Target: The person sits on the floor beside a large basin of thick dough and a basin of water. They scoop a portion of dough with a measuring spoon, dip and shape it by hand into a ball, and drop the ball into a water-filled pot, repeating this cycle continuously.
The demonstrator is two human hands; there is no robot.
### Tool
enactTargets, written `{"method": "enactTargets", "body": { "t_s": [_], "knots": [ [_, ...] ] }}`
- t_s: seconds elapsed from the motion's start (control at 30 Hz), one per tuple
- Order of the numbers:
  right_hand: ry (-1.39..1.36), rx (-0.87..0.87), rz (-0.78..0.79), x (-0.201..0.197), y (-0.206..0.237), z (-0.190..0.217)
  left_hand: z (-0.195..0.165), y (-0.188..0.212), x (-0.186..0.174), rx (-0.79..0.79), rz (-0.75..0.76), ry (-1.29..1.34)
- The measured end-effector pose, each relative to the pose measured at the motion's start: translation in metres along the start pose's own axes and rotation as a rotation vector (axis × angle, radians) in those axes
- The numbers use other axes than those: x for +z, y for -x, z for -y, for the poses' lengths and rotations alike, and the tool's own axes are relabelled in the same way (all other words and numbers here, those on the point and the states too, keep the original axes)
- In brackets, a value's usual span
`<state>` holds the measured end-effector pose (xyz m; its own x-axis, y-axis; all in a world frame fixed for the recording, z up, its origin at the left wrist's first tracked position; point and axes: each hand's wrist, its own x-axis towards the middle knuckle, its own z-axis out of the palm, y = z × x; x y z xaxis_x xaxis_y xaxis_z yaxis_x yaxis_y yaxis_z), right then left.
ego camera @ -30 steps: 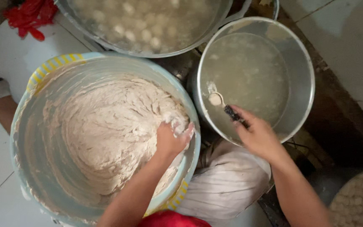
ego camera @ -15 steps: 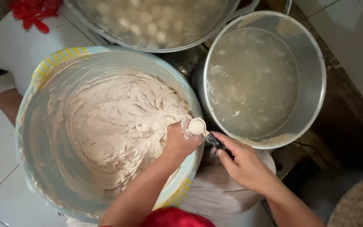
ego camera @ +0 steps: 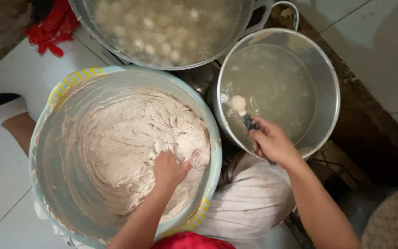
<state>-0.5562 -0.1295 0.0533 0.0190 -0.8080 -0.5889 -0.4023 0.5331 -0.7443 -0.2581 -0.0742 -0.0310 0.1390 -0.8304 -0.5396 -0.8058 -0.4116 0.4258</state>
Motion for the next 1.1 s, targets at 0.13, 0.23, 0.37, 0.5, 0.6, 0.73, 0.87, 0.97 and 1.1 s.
{"method": "enactTargets", "body": {
  "t_s": [0.13,0.23,0.37,0.5,0.6,0.73,0.87,0.97,1.1],
  "knots": [
    [0.311,-0.287,-0.242,-0.003,-0.035,-0.020,-0.007,-0.005,0.007,0.057,-0.044,0.411],
    [0.462,-0.350,-0.352,-0.007,-0.048,-0.023,-0.018,-0.001,0.006,0.162,0.017,0.578],
    [0.430,-0.367,-0.361,-0.013,-0.037,-0.009,-0.042,0.005,0.007,0.257,-0.005,0.532],
    [0.397,-0.299,-0.447,-0.013,0.001,0.013,-0.060,0.006,0.007,0.396,-0.219,0.429],
    [0.162,-0.028,-0.286,-0.006,0.031,0.021,-0.067,0.007,0.010,0.460,-0.244,0.479],
    [0.014,0.079,0.051,0.011,0.061,0.017,-0.067,0.009,0.018,0.566,-0.360,0.586],
    [0.217,-0.049,0.054,0.033,0.080,0.007,-0.066,0.005,0.026,0.669,-0.374,0.538],
    [0.292,-0.479,0.097,0.043,0.085,0.005,-0.066,0.002,0.029,0.588,-0.282,0.437],
    [-0.054,0.042,0.270,0.036,0.081,0.010,-0.064,0.003,0.026,0.511,-0.245,0.465]
  ]
}}
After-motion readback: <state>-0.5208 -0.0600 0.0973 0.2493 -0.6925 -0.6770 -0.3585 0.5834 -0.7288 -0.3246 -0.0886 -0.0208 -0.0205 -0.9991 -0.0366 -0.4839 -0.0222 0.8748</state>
